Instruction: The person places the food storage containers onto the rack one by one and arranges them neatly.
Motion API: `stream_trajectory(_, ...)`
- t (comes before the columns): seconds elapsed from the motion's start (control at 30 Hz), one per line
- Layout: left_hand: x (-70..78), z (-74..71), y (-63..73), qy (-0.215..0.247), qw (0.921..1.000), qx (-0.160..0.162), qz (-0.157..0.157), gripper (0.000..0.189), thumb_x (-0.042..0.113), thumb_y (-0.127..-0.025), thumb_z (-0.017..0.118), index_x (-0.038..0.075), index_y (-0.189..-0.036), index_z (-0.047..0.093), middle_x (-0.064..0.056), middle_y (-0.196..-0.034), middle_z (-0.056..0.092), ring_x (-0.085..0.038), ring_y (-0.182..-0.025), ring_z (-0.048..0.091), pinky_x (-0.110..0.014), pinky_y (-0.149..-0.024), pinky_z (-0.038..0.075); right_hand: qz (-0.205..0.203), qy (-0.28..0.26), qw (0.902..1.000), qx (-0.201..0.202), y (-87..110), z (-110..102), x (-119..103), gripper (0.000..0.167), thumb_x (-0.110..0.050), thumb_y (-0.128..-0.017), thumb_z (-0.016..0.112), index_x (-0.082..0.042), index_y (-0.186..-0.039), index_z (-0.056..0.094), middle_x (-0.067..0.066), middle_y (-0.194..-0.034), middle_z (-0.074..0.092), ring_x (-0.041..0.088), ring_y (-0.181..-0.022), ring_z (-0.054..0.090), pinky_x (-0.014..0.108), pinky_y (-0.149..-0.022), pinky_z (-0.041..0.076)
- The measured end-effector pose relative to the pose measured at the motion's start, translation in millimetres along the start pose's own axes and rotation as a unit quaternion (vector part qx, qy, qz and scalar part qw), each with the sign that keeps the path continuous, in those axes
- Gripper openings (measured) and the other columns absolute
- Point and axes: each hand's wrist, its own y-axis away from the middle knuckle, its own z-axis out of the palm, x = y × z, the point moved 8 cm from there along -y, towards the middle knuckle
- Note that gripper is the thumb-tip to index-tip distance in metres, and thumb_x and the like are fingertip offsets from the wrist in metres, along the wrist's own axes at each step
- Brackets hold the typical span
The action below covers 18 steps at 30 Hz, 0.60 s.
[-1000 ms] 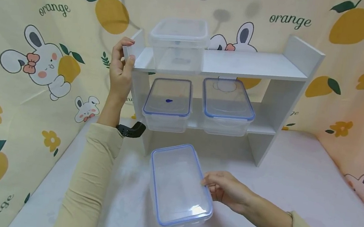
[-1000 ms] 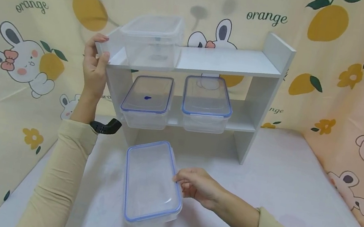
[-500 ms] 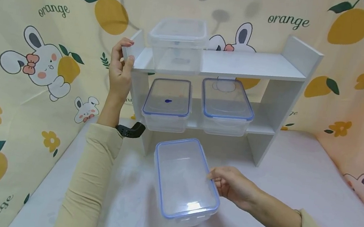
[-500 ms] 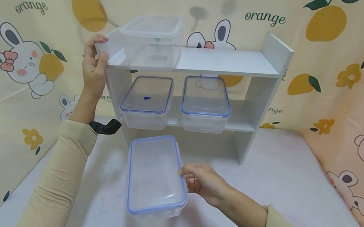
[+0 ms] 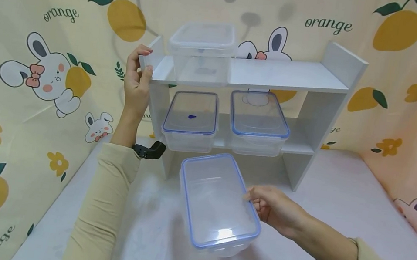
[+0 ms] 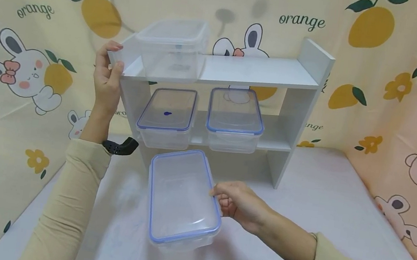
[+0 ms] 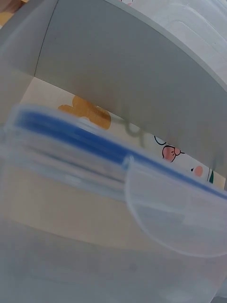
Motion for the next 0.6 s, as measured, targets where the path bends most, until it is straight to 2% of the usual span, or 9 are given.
stream_trajectory(0.3,1.3,-1.1,0.6,-0.007,0.9999,0.003,-0.008,0.03,0.002,-0.094,0.04,0.013,-0.121,0.046,0.015,-0.127,0.046,-0.008,-0.116,0.043,-0.033,-0.098,0.041,-0.003,0.008,1.0,-0.002,4.5,-3.3,-10.6,0.018,-0.019,-0.088,0.045,-0.019,-0.091,0.063,-0.014,-0.075,0.063,0.001,-0.066,0.062,0.025,-0.077,0.052)
stream_trajectory(0.6,2.0,-1.1,1.0,0.005,1.0,0.004,-0.001,0.03,0.0,-0.094,0.04,0.013,-0.12,0.047,0.014,-0.126,0.047,-0.008,-0.114,0.043,-0.025,-0.091,0.04,-0.013,0.019,0.9997,0.0,9.2,-14.4,-21.4,0.024,-0.021,-0.091,0.042,-0.02,-0.094,0.065,-0.013,-0.08,0.065,0.004,-0.071,0.065,0.03,-0.085,0.051)
